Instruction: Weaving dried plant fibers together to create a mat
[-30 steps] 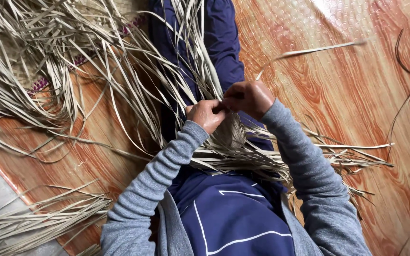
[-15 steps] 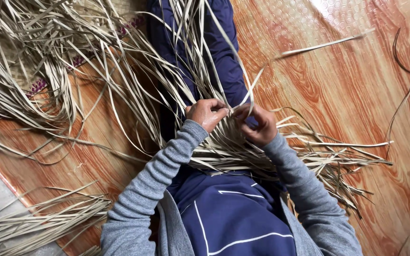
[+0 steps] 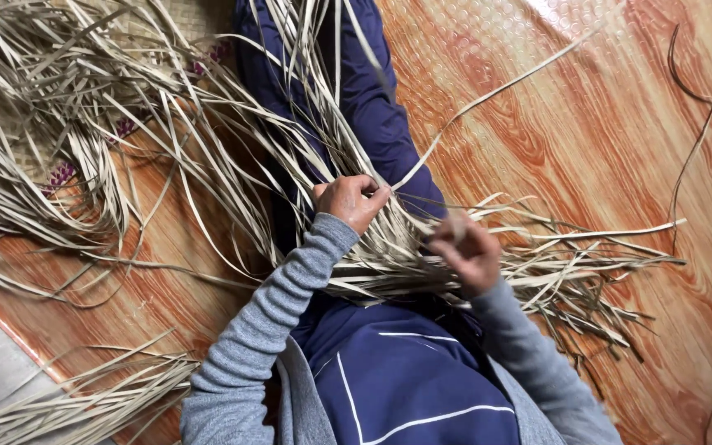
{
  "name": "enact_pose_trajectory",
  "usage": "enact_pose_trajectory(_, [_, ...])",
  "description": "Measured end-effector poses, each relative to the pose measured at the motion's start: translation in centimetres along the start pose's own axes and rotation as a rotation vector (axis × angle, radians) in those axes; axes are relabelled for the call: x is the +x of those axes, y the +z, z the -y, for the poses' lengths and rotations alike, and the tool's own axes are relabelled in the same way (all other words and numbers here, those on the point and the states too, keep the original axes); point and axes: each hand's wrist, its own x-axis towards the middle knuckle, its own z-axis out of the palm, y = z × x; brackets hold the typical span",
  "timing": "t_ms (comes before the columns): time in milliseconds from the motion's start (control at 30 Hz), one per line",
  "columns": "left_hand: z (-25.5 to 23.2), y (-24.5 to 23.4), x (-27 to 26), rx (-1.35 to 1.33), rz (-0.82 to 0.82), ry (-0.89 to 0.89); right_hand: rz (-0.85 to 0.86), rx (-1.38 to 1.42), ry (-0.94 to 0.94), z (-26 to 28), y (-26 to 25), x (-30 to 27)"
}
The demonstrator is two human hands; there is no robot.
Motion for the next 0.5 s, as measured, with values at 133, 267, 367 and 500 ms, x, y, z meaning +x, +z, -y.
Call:
enact_pose_trajectory(133, [0.5,-0.1,-0.2,-0.025,-0.004,0.003,-0.321,-0.235,0.515,-3.4,-9.1,-6.7])
enact_pose_trajectory(267, [1.8,1.2,-0.1,-0.011,-0.024,0.046,0.293,-1.233,1.215,-5.6,-17.5,-13.3])
enact_pose_trajectory(367, [1.2,1.3,-0.5,0.001,-0.048,0.098,0.192,-1.470,1.197,4.5,-11.3,-4.9])
enact_pose_trajectory(500, [0.7,1.3,-1.1,0.001,-0.086,0.157,0.027,-0.945,0.372,4.3,-6.2,2.1])
